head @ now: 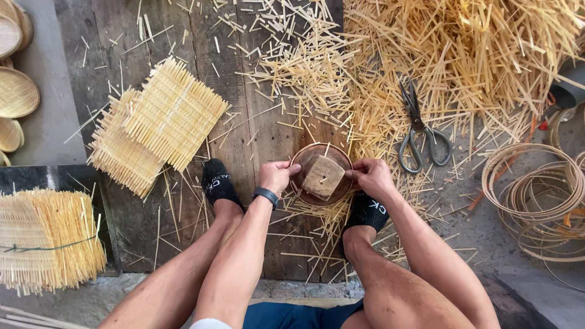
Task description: The person sits on the floor of a bamboo craft workshop weaving thin bamboo strips into square woven mats and fitting them into round wooden sieve frames. They use scissors to trim excess strip ends, press the woven mat into the frame, and set finished sieves aside with completed ones.
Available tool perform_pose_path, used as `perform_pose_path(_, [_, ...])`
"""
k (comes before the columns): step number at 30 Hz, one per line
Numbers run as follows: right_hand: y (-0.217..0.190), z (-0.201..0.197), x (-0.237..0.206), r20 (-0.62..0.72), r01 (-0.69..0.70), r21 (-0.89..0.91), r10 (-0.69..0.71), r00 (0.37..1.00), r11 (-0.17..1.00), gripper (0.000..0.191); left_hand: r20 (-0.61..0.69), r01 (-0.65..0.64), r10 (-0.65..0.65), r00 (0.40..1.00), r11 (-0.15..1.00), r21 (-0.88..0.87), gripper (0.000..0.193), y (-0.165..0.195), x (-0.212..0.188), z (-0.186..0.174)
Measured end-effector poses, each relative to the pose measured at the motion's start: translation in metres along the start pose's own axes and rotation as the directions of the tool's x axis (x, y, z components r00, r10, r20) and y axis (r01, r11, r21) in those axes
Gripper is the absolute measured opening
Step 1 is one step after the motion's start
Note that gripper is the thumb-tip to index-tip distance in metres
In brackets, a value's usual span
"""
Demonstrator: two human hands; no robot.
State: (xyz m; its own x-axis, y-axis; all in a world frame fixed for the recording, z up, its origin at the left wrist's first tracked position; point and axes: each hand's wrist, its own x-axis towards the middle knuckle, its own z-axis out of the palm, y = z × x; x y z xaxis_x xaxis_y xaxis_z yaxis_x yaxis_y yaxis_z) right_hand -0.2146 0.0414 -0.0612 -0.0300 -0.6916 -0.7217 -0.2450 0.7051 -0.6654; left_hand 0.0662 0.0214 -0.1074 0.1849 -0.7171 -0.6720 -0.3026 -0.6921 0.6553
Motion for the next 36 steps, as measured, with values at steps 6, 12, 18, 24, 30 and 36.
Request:
perform_pose_path(6, [-0.006,0.003,-0.020,0.010,0.039,0.449,-0.049,0.999,0.893,0.031,0.086,0.089,-0.063,0.994,0.931,-0.355,0.033,0.017,-0.018,-0.003])
perform_pose_path(12, [0.009,0.025,-0.015,0.110,-0.186,0.493,0.151,0.982,0.850,0.021,0.353,0.360,-0.144,0.924,0.632,-0.686,0.026,0.005,-0.064,0.019])
perform_pose_path(18, [0.012,0.043,0.002,0.015,-0.225,0.399,0.239,0.971,0.889,0.021,0.166,0.326,-0.285,0.944,0.724,-0.608,0.021,0.006,-0.060,0.043])
perform_pose_path(24, [-0.036,0.016,-0.034,0.085,-0.201,0.220,0.187,0.979,0.955,0.045,0.151,-0.181,0.193,0.970,0.980,-0.089,0.029,0.050,-0.043,-0.023])
perform_pose_path(30, [-0.081,0.028,-0.055,0.087,-0.026,0.349,-0.005,0.996,0.937,0.065,0.033,-0.577,0.612,0.790,0.761,-0.296,0.061,0.089,-0.088,0.008])
perform_pose_path(36, [-0.089,0.043,-0.057,0.114,0.002,0.703,-0.116,0.987,0.711,0.053,-0.130,-0.573,0.561,0.817,0.816,-0.075,0.060,0.114,-0.085,0.026])
